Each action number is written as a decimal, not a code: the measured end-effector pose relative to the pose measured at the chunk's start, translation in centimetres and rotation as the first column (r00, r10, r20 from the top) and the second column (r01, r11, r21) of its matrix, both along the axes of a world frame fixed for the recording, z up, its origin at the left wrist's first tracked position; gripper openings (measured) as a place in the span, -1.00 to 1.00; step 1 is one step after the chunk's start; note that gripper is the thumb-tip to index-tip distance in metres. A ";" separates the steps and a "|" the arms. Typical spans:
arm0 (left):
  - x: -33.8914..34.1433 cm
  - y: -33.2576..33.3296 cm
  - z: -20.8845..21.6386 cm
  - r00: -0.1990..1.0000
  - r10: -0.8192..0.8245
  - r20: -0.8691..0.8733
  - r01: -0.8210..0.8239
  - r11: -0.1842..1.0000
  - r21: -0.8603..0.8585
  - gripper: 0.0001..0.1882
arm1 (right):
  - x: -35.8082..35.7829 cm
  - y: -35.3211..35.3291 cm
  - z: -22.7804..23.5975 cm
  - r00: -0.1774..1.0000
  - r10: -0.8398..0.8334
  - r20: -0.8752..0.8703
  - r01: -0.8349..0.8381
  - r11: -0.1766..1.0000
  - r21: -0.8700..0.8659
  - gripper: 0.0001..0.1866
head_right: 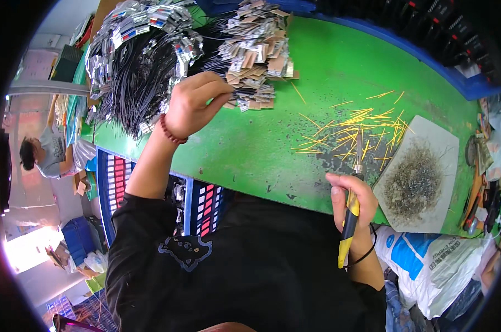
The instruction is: Soldering electrical wires to a small electronic circuit board for assembly.
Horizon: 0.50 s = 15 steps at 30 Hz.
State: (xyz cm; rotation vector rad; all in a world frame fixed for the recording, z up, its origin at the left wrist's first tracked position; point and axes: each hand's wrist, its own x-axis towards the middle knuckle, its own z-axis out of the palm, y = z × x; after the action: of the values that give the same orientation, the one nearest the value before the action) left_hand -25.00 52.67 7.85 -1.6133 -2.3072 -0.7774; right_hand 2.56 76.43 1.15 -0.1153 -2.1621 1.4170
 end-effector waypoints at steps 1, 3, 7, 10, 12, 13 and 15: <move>-0.1 1.4 -0.2 0.999 -0.005 -0.033 0.004 1.000 -0.027 -0.83 | 0.1 0.4 -0.1 1.000 -0.001 0.010 0.001 1.000 -0.010 -0.78; -0.4 3.0 -0.8 0.995 0.016 -0.103 -0.025 0.996 -0.088 -0.81 | 0.3 1.0 -0.1 0.999 0.025 0.032 -0.025 0.999 -0.021 -0.76; -1.1 4.1 -1.8 0.962 0.033 -0.272 -0.064 0.992 -0.106 -0.88 | -0.2 1.7 -0.4 0.994 0.094 0.049 -0.093 0.996 -0.016 -0.76; -1.0 3.6 -2.0 0.953 0.118 -0.280 -0.119 0.993 0.015 -0.92 | -0.7 1.8 -0.5 0.995 0.096 0.023 -0.095 0.995 -0.036 -0.76; -0.6 3.4 -2.1 0.967 0.147 -0.209 -0.150 0.989 0.001 -0.91 | -0.9 1.7 -0.6 0.995 0.093 0.019 -0.092 0.994 -0.064 -0.75; -0.4 3.3 -2.2 0.982 0.152 -0.113 -0.153 0.988 -0.005 -0.91 | -0.9 1.6 -0.6 0.996 0.083 0.021 -0.081 0.993 -0.088 -0.75; 0.0 3.3 -2.5 0.979 0.193 0.066 -0.194 0.981 0.004 -0.92 | -1.0 1.4 -0.8 0.996 0.090 0.022 -0.088 0.992 -0.091 -0.76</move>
State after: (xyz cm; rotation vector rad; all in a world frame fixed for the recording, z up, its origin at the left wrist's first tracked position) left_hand -25.01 55.97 5.38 -1.3512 -2.4550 -0.8062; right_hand 1.59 77.79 0.38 -0.0718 -2.1485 1.5724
